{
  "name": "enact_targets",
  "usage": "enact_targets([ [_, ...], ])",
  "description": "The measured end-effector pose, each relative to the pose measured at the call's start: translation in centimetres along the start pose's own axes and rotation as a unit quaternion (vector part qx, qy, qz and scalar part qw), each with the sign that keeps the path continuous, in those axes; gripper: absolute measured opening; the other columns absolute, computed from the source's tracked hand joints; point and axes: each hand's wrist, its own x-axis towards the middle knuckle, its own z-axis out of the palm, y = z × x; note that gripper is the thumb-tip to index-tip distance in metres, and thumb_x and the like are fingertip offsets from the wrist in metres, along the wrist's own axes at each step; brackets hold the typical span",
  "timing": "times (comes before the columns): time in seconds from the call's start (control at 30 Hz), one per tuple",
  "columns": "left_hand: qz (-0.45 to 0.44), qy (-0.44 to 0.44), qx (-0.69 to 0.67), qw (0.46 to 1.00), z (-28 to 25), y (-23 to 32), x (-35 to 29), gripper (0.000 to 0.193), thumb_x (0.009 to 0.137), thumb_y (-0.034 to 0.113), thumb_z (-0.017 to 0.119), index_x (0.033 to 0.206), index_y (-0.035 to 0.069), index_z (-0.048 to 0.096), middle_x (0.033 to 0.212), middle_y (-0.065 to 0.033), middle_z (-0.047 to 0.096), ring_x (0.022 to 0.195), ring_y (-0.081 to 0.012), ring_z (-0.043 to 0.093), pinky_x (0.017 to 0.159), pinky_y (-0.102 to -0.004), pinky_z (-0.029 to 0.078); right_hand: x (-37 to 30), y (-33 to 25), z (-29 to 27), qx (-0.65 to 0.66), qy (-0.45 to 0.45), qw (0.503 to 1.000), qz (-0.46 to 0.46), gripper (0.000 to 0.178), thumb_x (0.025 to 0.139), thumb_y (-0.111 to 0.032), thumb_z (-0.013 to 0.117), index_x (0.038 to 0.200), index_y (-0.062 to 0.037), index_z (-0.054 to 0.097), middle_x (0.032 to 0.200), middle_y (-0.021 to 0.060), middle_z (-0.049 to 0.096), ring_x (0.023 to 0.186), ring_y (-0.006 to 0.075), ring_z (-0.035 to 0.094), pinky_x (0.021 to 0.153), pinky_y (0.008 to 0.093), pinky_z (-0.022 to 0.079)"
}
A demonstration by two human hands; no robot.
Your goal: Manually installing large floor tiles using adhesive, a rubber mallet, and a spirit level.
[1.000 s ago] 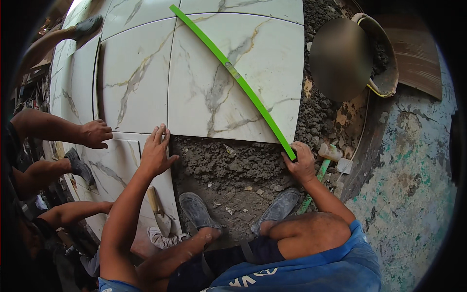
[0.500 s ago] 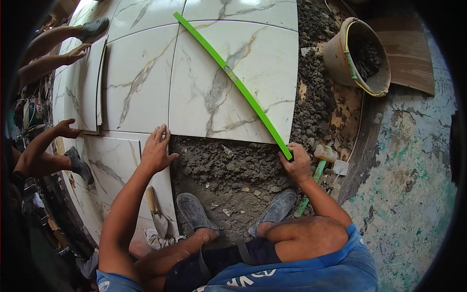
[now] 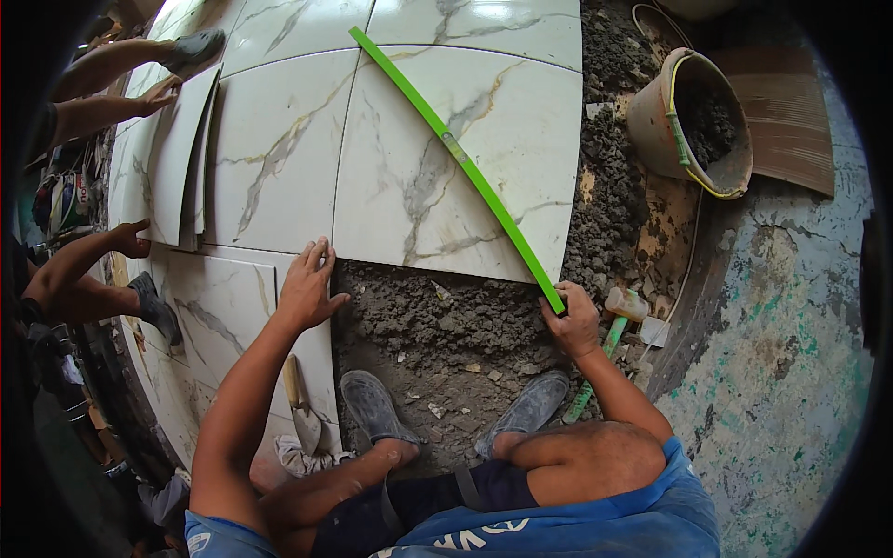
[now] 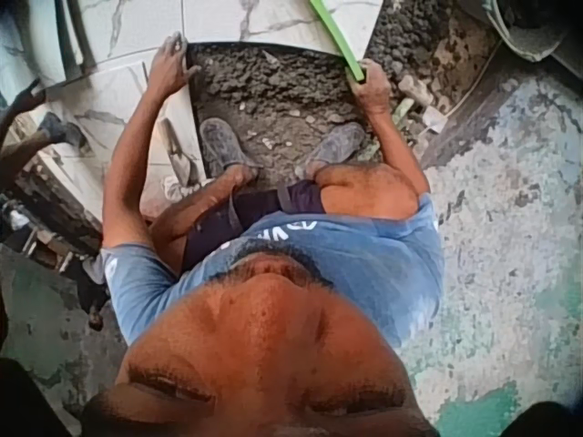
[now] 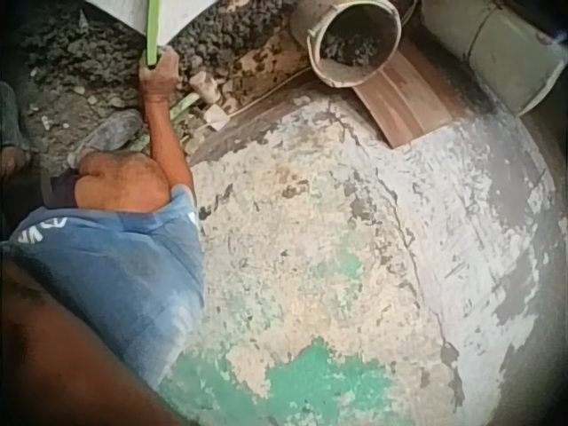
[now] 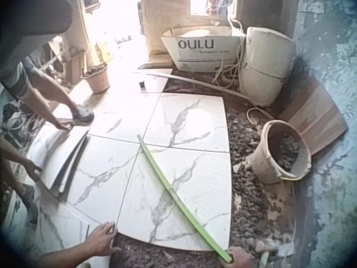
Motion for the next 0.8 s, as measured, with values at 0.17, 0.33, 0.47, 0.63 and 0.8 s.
enact_targets([
  [0.17, -0.007, -0.011, 0.008, 1.000, -0.2, 0.2, 0.0, 0.090, 0.077, 0.043, 0.076, 0.143, -0.005, 0.039, 0.154, -0.0237, 0.031, 0.141, -0.0401, 0.031, 0.116, -0.0451, 0.027, -0.1, 0.2, 0.2, 0.003, -0.004, 1.000, 0.006, 0.027, 0.075, -0.013, 0.079, 0.091, -0.0035, 0.060, 0.094, 0.0127, 0.065, 0.083, 0.0328, 0.066, 0.072, 0.0399, 0.054],
  [0.33, -0.001, 0.000, 0.021, 1.000, 0.0, 0.1, 0.0, 0.088, 0.078, 0.042, 0.076, 0.143, -0.005, 0.039, 0.153, -0.0232, 0.032, 0.141, -0.0391, 0.031, 0.116, -0.0444, 0.027, 0.4, -0.5, 0.0, -0.028, -0.005, 1.000, 0.004, 0.030, 0.075, -0.015, 0.079, 0.097, -0.0045, 0.061, 0.098, 0.0135, 0.065, 0.090, 0.0346, 0.064, 0.078, 0.0422, 0.053],
  [0.47, -0.007, -0.005, 0.016, 1.000, 0.1, 0.0, -0.1, 0.086, 0.079, 0.041, 0.075, 0.143, -0.005, 0.040, 0.153, -0.0223, 0.031, 0.142, -0.0386, 0.030, 0.117, -0.0442, 0.027, 1.2, -2.0, -0.3, -0.048, -0.022, 0.998, 0.039, 0.031, 0.081, -0.019, 0.074, 0.105, -0.0045, 0.061, 0.100, 0.0154, 0.063, 0.092, 0.0367, 0.063, 0.080, 0.0435, 0.051],
  [0.63, -0.005, 0.005, 0.020, 1.000, 0.3, 0.3, -0.1, 0.085, 0.079, 0.040, 0.075, 0.143, -0.004, 0.039, 0.154, -0.0223, 0.031, 0.142, -0.0396, 0.030, 0.117, -0.0443, 0.027, 2.0, -2.3, -1.5, -0.006, -0.090, 0.991, 0.097, 0.026, 0.091, -0.017, 0.063, 0.113, -0.0037, 0.060, 0.100, 0.0198, 0.061, 0.091, 0.0390, 0.060, 0.079, 0.0448, 0.049],
  [0.8, -0.024, -0.015, 0.025, 0.999, 0.7, 0.3, 0.1, 0.084, 0.081, 0.040, 0.073, 0.146, -0.001, 0.037, 0.156, -0.0180, 0.028, 0.145, -0.0355, 0.027, 0.115, -0.0488, 0.027, -0.9, 2.0, -6.5, 0.114, -0.074, 0.970, 0.199, 0.028, 0.096, -0.021, 0.059, 0.115, -0.0001, 0.057, 0.098, 0.0180, 0.060, 0.091, 0.0316, 0.059, 0.082, 0.0386, 0.045],
])
